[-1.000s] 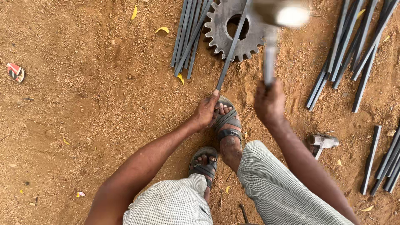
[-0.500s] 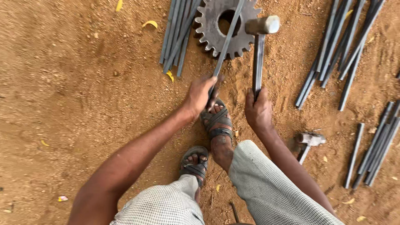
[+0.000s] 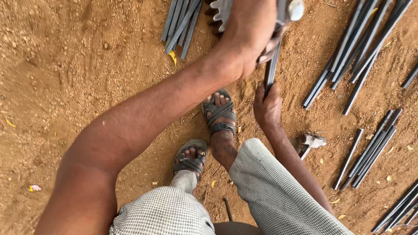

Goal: The person uses a gear and a hammer to straighten metal rods by hand on the ground.

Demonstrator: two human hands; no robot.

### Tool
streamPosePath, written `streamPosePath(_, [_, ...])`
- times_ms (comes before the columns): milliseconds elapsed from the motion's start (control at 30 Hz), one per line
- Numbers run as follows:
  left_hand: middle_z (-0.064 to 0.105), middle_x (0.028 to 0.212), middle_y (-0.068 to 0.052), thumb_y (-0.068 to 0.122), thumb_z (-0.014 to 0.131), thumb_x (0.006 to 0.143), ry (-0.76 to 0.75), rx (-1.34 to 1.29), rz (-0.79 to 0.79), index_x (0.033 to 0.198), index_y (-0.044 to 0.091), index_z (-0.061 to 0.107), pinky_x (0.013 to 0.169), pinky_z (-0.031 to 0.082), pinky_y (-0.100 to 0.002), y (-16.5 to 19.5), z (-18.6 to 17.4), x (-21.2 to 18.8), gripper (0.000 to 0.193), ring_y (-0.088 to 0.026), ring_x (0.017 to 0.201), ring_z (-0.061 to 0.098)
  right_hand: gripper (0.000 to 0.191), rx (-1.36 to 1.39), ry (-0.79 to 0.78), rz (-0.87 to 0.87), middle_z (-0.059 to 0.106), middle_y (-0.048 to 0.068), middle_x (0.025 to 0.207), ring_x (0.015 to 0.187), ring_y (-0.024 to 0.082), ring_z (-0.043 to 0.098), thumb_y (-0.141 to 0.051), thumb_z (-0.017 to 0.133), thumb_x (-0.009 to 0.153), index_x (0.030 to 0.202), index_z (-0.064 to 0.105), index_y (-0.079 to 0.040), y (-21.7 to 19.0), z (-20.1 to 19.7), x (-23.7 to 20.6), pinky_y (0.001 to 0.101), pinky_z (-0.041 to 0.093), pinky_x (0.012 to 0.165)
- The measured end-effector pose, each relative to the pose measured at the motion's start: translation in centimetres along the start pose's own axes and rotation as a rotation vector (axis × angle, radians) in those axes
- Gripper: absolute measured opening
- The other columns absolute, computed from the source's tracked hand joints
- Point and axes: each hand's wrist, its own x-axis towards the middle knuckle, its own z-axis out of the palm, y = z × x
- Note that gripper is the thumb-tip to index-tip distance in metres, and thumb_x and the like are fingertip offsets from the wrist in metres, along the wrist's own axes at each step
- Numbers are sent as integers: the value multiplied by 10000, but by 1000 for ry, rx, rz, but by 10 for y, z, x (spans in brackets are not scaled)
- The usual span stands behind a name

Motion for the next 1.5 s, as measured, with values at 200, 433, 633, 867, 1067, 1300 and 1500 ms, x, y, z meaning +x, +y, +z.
streamPosePath(200, [558,650,-53,315,406,1074,-29,-57,28,873,-2,619,328,398,-262,-22,-6,6,431,-94,437,468,205,30,28,-74,601,55,659,455,134,553,-193,534,1147,1053,461,-25,-1,7,0,330,463,341])
streamPosePath(433, [595,715,-64,273,435,1088,-79,-147,33,901,11,613,370,423,-264,-32,-10,7,366,-92,484,494,184,31,8,-84,598,30,684,482,114,579,-169,516,1164,1055,445,-39,3,9,1,297,489,347])
streamPosePath(633, [627,770,-73,236,460,1099,-116,-217,27,926,23,607,406,445,-266,-36,-11,9,312,-91,524,517,206,5,29,-106,592,37,687,496,128,570,-179,541,1173,1047,460,-38,2,9,1,317,482,376])
streamPosePath(867, [640,813,-83,207,479,1123,-153,-342,-14,980,5,592,471,471,-274,-46,-11,15,273,-86,567,528,178,-3,16,-93,605,35,708,509,122,600,-177,515,1168,1098,460,-24,4,9,4,302,513,379])
streamPosePath(1067, [661,838,-95,168,517,1100,-186,-339,34,1008,3,609,497,496,-290,-50,-12,21,211,-95,573,549,183,-1,20,-112,610,41,714,520,131,612,-171,519,1177,1096,456,-20,6,11,7,306,520,390])
streamPosePath(1300, [685,844,-101,195,481,1121,-196,-380,-46,1014,5,605,524,517,-300,-25,-17,10,251,-124,600,589,185,-14,15,-83,613,51,704,507,137,610,-177,517,1172,1088,455,-25,2,9,5,306,521,377])
streamPosePath(1500, [648,691,-58,297,413,1095,-33,-102,-395,967,16,659,467,578,-303,-21,-50,1,395,-138,485,609,241,6,-30,28,599,46,687,490,119,571,-218,530,1166,1042,441,-31,-13,-3,5,312,485,349])
